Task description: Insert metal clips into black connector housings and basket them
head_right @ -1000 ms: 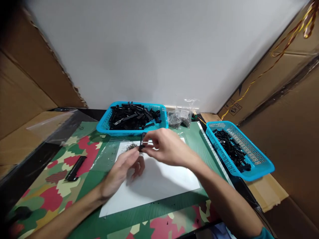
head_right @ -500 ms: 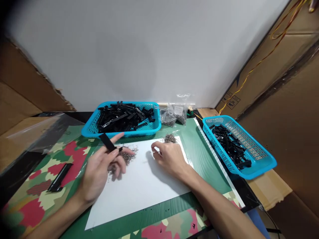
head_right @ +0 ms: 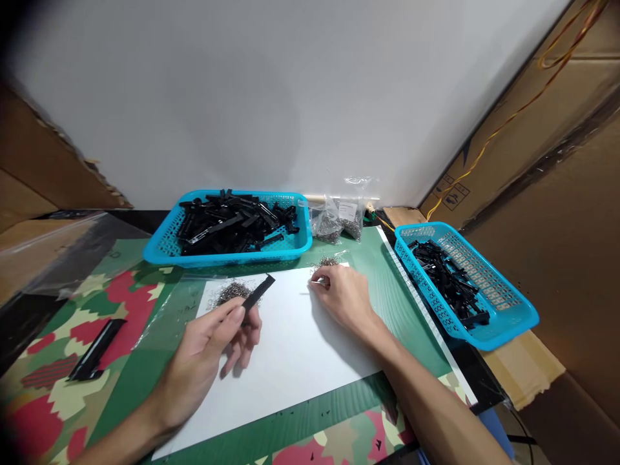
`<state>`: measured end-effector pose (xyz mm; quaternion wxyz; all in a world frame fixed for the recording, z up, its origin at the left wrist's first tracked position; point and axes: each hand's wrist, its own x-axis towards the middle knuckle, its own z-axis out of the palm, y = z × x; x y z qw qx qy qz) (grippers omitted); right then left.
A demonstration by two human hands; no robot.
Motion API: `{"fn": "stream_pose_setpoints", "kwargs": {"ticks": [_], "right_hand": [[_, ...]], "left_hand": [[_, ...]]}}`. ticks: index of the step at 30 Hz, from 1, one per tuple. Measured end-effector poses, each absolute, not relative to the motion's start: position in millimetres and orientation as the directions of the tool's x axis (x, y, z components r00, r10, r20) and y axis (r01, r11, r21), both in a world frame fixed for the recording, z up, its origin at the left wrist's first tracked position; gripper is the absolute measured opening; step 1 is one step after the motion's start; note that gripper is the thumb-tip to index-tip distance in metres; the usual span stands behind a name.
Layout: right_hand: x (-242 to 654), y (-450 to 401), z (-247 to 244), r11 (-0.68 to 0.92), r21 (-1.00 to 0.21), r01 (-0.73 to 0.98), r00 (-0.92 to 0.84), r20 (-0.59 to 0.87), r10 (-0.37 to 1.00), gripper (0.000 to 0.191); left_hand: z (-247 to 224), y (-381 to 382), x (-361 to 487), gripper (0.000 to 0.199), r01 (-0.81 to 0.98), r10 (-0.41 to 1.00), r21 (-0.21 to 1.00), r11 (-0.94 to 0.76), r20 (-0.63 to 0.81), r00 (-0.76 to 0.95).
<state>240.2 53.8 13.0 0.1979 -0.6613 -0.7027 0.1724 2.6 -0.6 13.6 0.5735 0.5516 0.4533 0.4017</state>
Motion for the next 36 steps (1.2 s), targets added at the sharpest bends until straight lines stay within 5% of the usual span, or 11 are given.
{"fn": "stream_pose_setpoints", "kwargs": {"ticks": [7,9,13,15,25,36], "right_hand": [[243.2,52.3,10.0,0.129,-0.469,0.874,-0.144,0.004,0.990,0.017],[244.5,50.2,10.0,0.162,-0.545,0.822,-0.188,0.008,0.982,0.013],[244.2,48.5,10.5,0.115,-0.899,0.423,-0.284,-0.011,0.959,0.017],[243.6,49.1,11.3,0.046,-0.972,0.231,-0.310,-0.029,0.950,0.025],[229.9,39.9,21.3,-0.270,-0.897,-0.349,-0.450,-0.093,0.888,0.033],[208.0,18.9,1.2,-0.138,-0.951,-0.275,-0.482,0.012,0.876,0.025]], "left_hand": [[14.1,-0.7,3.2,0.045,0.080,0.954,0.994,0.072,-0.092,0.284],[14.1,-2.0,3.1,0.044,0.088,0.953,0.993,0.080,-0.102,0.286],[11.6,-4.2,2.9,0.041,0.086,0.954,0.992,0.087,-0.108,0.279],[10.5,-4.1,3.0,0.042,0.100,0.958,0.991,0.084,-0.108,0.265],[10.2,-1.7,1.5,0.041,0.105,0.965,0.988,0.116,-0.137,0.223],[16.2,-1.2,5.1,0.032,-0.013,0.909,0.980,0.199,-0.180,0.375]]}}
